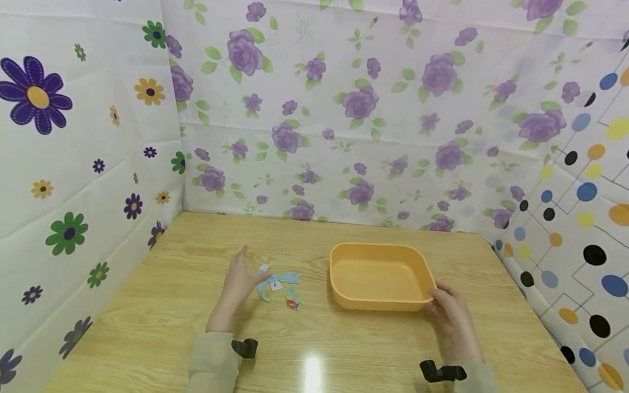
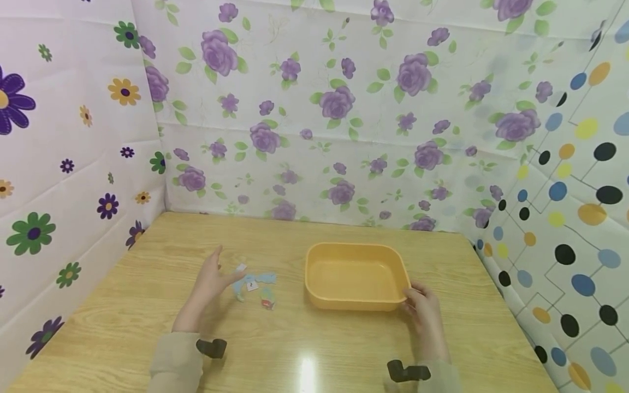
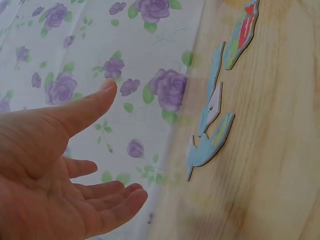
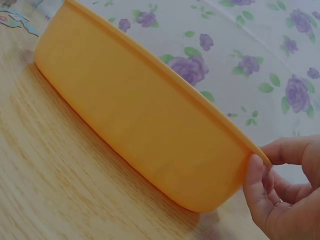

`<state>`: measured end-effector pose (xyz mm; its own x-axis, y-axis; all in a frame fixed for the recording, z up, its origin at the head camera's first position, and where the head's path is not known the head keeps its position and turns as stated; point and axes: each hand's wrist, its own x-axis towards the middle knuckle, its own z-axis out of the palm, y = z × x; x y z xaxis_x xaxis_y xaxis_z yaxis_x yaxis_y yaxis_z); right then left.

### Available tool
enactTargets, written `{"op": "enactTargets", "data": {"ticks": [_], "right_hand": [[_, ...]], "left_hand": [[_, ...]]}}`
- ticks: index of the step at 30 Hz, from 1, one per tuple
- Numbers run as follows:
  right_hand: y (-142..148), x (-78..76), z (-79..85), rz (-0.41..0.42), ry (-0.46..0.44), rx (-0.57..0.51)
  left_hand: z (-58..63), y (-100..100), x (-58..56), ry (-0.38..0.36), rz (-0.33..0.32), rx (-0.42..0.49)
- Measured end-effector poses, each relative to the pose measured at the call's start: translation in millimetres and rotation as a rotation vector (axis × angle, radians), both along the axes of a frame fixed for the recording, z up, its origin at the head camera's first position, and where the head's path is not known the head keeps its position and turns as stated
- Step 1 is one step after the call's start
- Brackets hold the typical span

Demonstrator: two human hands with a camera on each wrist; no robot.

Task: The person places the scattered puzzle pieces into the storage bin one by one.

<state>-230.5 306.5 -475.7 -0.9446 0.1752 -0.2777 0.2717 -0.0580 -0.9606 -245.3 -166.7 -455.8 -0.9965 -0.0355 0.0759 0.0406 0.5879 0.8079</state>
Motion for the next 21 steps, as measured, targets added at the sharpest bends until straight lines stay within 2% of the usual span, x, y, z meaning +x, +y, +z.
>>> {"op": "enactTargets", "data": {"ticks": [5,12,21], "right_hand": [[-1.3,-1.3,0.3,-0.011,0.007,-0.018],[-1.7,-1.2,1.2,-0.03,-0.001,-0.039],[-3.0,-1.0,-0.5,-0.04,-0.01,-0.008]], "left_hand": [[-3.9,-3.1,0.1,-0.038,-0.004,0.034],[-12.2,-4.1,2.2,-0.133,-0.009,0.064],[-19.7,-4.6,2.6,-0.18,-0.006,0.046]]}}
